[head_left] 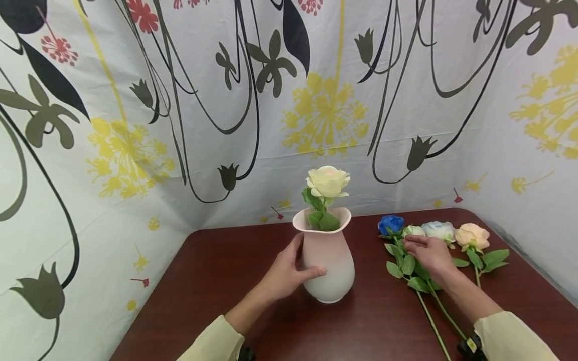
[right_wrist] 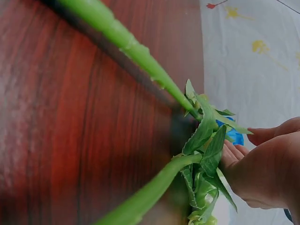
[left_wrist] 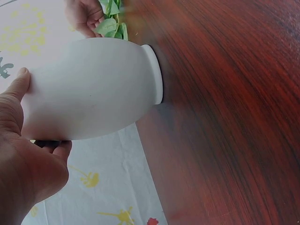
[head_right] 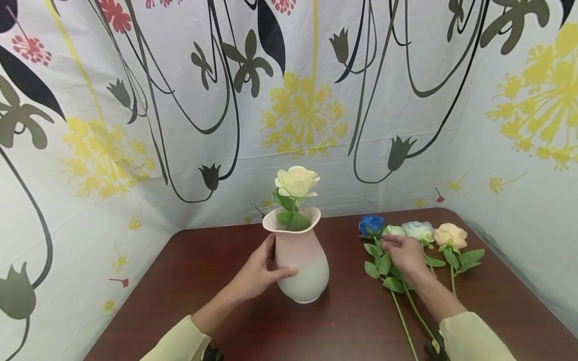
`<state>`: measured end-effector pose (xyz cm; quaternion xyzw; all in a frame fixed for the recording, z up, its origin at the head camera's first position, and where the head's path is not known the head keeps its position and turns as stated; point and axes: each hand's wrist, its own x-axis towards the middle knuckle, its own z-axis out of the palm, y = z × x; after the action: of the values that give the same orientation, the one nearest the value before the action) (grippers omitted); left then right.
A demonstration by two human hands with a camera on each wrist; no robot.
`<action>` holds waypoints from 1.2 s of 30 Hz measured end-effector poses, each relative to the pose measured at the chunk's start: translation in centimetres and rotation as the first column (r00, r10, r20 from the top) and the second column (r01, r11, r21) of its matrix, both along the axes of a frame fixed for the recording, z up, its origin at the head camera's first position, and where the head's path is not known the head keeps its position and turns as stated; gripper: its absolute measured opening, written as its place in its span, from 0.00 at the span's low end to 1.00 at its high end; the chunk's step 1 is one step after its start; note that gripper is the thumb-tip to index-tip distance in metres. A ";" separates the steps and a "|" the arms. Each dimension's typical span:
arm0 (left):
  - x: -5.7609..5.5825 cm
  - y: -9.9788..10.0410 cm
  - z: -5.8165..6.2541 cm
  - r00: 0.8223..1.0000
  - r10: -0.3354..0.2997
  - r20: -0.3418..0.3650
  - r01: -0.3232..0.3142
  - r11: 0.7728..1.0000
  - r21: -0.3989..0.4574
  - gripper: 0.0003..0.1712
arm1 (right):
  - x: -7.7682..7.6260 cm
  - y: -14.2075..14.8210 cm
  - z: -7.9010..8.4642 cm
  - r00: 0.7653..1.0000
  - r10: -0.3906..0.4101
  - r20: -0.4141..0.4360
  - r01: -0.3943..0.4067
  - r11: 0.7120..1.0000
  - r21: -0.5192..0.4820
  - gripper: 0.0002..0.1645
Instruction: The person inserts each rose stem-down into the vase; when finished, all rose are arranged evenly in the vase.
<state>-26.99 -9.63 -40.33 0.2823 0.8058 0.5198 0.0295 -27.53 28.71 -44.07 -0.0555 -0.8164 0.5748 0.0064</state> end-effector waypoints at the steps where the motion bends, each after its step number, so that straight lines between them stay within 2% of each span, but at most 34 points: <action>1: 0.0 0.0 0.0 1.000 0.000 0.000 0.000 1.000 0.001 0.53 | 0.0 0.0 0.0 1.000 -0.001 0.007 0.001 1.000 0.009 0.31; 12: 0.0 0.0 0.0 1.000 0.001 -0.003 -0.001 1.000 0.003 0.53 | -0.9 -0.3 -0.5 1.000 0.018 0.013 -0.019 0.996 0.092 0.34; 19: 0.0 0.0 0.0 1.000 -0.002 -0.009 0.002 1.000 0.004 0.53 | -1.4 -0.3 -0.7 0.999 0.014 0.031 -0.017 0.996 0.089 0.34; 23: 0.0 0.0 0.0 1.000 -0.001 -0.009 0.001 1.000 0.005 0.53 | -1.6 -0.3 -0.8 1.000 0.014 0.011 -0.015 0.993 0.118 0.33; 27: 0.1 0.0 0.1 1.000 -0.002 -0.008 0.002 1.000 0.008 0.53 | -2.0 -0.3 -1.1 1.000 0.000 -0.018 0.003 0.990 0.142 0.30; 32: 0.1 0.0 0.1 1.000 -0.001 -0.012 0.001 1.000 0.009 0.52 | -2.3 -0.4 -1.5 0.999 -0.038 -0.013 0.039 0.992 0.123 0.27; 36: 0.1 0.0 0.1 1.000 0.000 -0.011 0.000 1.000 0.005 0.52 | -2.3 -0.5 -1.6 0.997 -0.075 -0.023 0.077 0.986 0.145 0.24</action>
<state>-26.90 -9.66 -40.27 0.2852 0.8046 0.5203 0.0245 -29.88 28.24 -45.72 -0.0809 -0.8533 0.5136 0.0397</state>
